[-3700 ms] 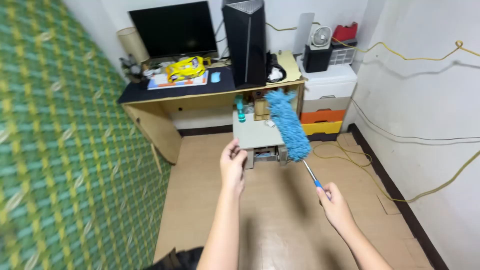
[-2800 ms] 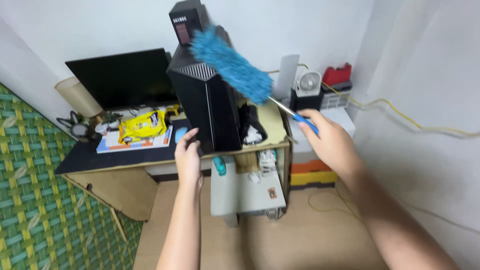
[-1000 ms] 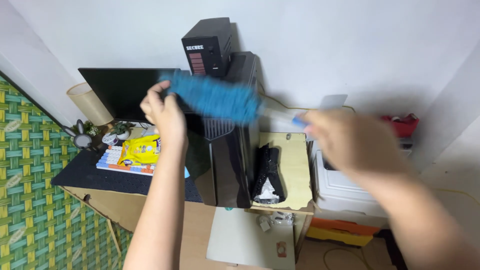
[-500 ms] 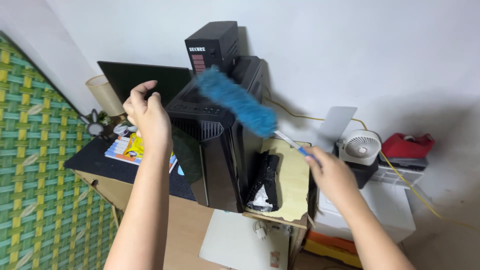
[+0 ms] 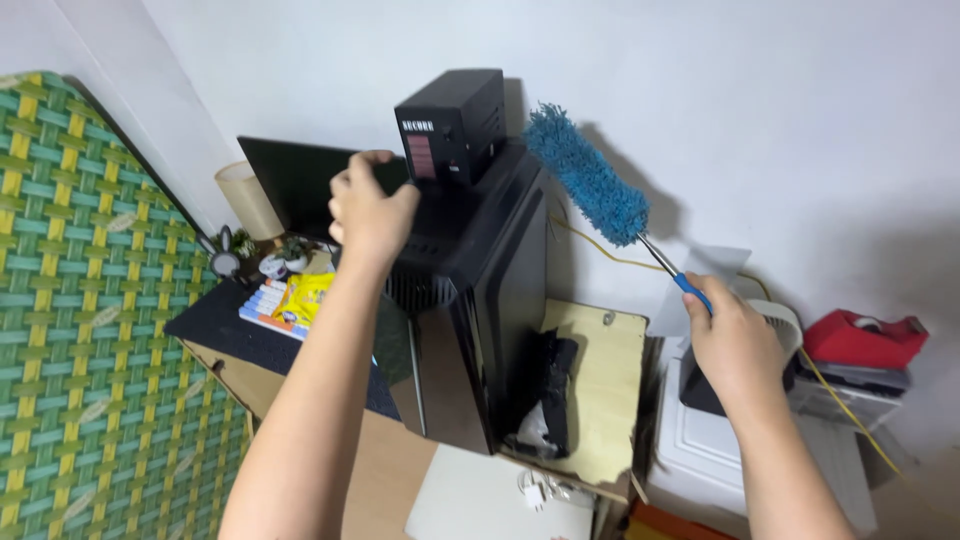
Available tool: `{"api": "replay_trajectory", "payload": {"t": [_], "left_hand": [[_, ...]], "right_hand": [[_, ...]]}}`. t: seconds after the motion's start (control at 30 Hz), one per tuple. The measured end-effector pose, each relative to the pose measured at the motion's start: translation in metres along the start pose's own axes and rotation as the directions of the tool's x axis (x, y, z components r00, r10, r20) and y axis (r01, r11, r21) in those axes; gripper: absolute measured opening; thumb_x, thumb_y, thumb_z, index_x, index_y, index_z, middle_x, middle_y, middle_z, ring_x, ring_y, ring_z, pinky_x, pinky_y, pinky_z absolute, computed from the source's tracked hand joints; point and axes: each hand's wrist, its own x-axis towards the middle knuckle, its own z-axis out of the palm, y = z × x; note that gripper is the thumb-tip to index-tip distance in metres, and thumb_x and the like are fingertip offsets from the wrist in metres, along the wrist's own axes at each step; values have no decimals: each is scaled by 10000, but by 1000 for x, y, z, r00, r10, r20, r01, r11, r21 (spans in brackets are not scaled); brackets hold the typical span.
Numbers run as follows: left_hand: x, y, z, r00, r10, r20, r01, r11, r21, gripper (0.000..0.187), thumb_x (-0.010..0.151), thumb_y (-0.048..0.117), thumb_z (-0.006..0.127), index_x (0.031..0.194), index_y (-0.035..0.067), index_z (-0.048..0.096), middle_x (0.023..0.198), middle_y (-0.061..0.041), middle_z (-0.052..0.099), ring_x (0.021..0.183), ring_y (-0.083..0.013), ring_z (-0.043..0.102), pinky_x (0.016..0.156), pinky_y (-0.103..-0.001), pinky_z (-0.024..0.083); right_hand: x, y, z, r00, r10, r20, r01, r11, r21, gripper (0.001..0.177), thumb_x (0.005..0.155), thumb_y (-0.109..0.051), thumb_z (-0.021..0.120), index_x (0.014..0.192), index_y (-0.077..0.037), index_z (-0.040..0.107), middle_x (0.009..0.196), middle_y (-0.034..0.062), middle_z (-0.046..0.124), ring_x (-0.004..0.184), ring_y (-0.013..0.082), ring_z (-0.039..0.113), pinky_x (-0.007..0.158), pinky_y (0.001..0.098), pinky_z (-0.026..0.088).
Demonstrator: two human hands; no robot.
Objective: Dusting a computer case, monitor, keyboard, and various desk accessories using a blue duster.
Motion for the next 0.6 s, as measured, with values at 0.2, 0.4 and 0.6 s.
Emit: {"api": "replay_trajectory", "payload": {"t": [0.2, 0.4, 0.6], "left_hand": [[41, 20, 14, 997, 17, 72, -18, 1000, 15, 694, 756, 315, 773, 1376, 270, 464, 1425, -135, 427, 1313, -374, 421, 1058, -545, 317], [78, 22, 6, 996, 46, 83, -47, 999, 7, 621, 784, 203, 712, 1352, 263, 469, 1467, -85, 364, 1341, -327, 368, 1053, -559, 277], [118, 7, 6, 993, 66, 100, -67, 998, 4, 567, 795, 163, 668, 1321, 266, 481, 1475, -75, 338, 1345, -311, 341, 1027, -571, 266]], "right_hand": [[46, -50, -9, 995, 93, 49, -98, 986, 131, 301, 1017, -329, 640, 1294, -232, 708, 964, 187, 727, 928, 394, 698, 799, 465, 540], [152, -139, -17, 958, -288, -3, 288, 955, 68, 270, 1001, -337, 637, 1231, -231, 729, 1030, 154, 742, 951, 393, 683, 787, 479, 528], [225, -147, -2, 972, -223, 75, 236, 928, -290, 242, 1007, -323, 624, 1207, -304, 759, 973, 115, 754, 903, 353, 695, 756, 487, 533]]}}
